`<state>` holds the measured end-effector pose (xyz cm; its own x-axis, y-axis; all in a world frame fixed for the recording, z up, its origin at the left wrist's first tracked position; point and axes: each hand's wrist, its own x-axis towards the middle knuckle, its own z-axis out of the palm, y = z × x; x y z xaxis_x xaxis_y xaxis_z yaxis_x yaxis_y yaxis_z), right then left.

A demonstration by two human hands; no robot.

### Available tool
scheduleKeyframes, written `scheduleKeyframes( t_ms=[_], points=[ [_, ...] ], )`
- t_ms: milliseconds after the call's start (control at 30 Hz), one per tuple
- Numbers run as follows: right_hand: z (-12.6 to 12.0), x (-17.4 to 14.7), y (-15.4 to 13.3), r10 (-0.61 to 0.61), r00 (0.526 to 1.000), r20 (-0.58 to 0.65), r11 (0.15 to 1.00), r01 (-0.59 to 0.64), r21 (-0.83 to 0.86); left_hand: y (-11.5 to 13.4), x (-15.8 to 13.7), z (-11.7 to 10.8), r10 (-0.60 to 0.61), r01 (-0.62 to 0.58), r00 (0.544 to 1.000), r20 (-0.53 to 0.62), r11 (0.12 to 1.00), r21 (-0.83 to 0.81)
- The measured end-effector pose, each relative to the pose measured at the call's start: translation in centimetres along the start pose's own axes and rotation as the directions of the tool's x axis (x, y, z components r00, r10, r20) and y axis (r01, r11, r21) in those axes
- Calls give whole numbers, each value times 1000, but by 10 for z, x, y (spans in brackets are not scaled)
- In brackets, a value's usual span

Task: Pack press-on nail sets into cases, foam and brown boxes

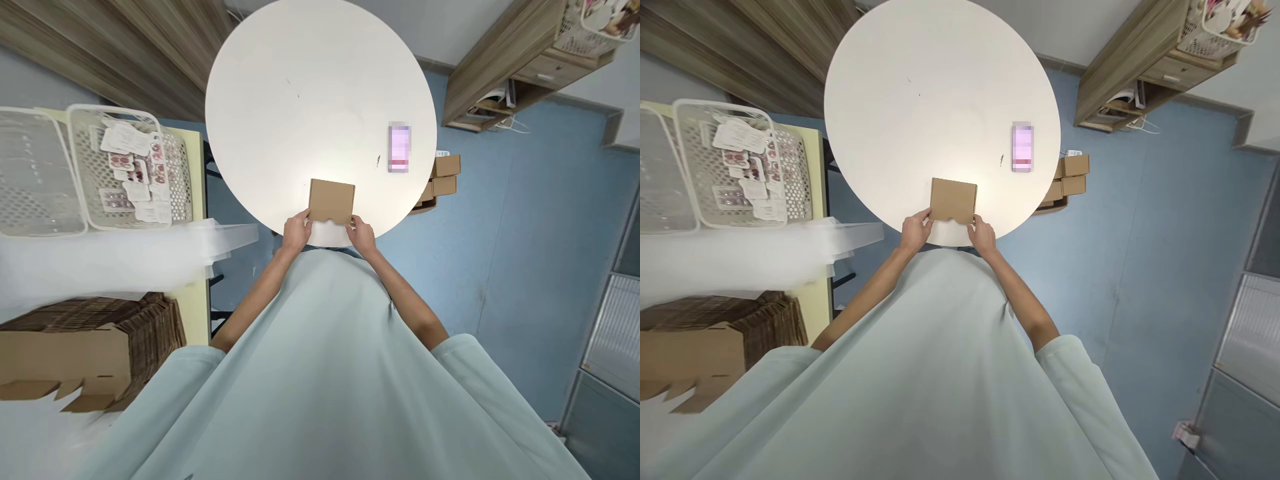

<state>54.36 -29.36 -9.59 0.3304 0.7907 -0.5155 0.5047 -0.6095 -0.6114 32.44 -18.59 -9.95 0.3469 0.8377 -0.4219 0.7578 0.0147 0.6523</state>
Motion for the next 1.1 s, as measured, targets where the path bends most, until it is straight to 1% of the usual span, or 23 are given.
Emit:
scheduleKeyframes(
  t_ms=[67,200,400,567,667,800,900,1000,1100],
  points=[
    [3,1,2,6,1000,13,1000,-6,8,-2,1,5,-22,22,1000,-3,1000,2],
    [10,6,10,33,999,-6,998,-33,45,-8,4,16,-67,65,997,-30,995,-71],
    [20,17,23,63,997,-51,993,-58,99,-23,15,35,-130,107,990,-60,949,-295],
    [24,28,33,44,994,-99,988,-29,153,-29,26,42,-171,142,984,-54,927,-347],
    [26,33,39,22,992,-125,979,4,206,-28,31,42,-161,130,985,-54,921,-368],
    [23,32,37,-46,991,-124,948,83,306,-19,29,35,-117,97,992,-35,926,-365],
    [10,23,26,-72,986,-149,928,121,351,-6,18,20,-97,74,994,-55,946,-316],
    [-11,9,11,-49,984,-172,939,104,329,12,1,-1,-59,33,993,-98,968,-250],
    [-34,-4,-1,-23,987,-156,971,59,233,27,-12,-20,-41,19,993,-106,978,-207]
  ],
)
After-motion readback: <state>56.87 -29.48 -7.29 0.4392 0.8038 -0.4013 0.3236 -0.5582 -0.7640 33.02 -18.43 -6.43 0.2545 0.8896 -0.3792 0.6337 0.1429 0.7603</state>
